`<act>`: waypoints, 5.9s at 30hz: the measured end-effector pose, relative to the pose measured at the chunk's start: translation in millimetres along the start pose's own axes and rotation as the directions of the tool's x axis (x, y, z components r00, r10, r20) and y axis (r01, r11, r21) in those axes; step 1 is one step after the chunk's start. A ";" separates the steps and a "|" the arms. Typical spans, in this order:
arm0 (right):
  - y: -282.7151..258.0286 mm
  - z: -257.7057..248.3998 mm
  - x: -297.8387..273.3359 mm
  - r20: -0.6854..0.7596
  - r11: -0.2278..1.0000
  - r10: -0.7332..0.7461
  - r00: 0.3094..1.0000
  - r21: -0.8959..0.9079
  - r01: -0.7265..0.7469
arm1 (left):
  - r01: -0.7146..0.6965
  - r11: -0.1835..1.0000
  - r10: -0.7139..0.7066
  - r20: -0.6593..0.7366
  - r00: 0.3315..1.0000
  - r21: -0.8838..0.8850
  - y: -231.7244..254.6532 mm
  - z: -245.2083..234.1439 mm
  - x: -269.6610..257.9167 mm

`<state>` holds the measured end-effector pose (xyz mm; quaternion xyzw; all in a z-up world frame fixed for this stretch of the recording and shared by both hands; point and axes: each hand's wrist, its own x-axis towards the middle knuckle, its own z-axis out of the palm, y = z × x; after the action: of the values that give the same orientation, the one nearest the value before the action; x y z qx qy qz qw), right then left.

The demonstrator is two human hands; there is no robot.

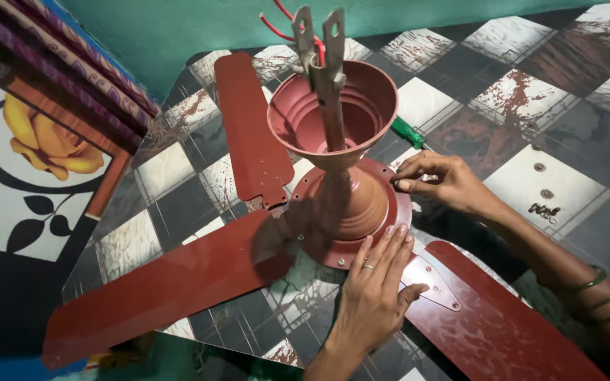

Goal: The person assembles a ceiling fan by attaching red blades to the central motor housing using a screwdriver. They insert screws into the blade mounting holes and tighten them sequentially to secure each blade in place.

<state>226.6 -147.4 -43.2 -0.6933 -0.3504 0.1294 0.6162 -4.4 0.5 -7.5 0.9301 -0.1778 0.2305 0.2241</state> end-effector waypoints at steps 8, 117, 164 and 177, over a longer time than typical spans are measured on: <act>-8.7 -0.7 -1.9 -0.002 0.996 0.084 0.996 -0.007 -0.084 | 0.007 1.000 -0.007 -0.002 1.000 0.001 -0.2 0.4 -0.4; -60.4 8.9 -21.6 -0.057 0.726 -0.115 0.992 -0.686 0.045 | 0.027 0.996 -0.024 0.033 0.999 -0.090 -7.4 2.1 -7.4; -91.9 16.8 4.5 0.200 0.410 -0.069 0.977 -0.887 0.211 | 0.015 0.996 -0.012 0.046 0.999 -0.086 -5.3 -3.9 -8.3; -94.5 19.4 8.3 0.205 0.342 -0.039 0.978 -0.917 0.205 | 0.017 0.996 -0.012 0.057 0.998 -0.091 -4.9 -4.6 -7.7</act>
<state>189.8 -127.7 44.2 -0.8804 -0.4566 -0.0888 0.0926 -10.4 8.7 -9.4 0.9263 -0.1876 0.1941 0.2628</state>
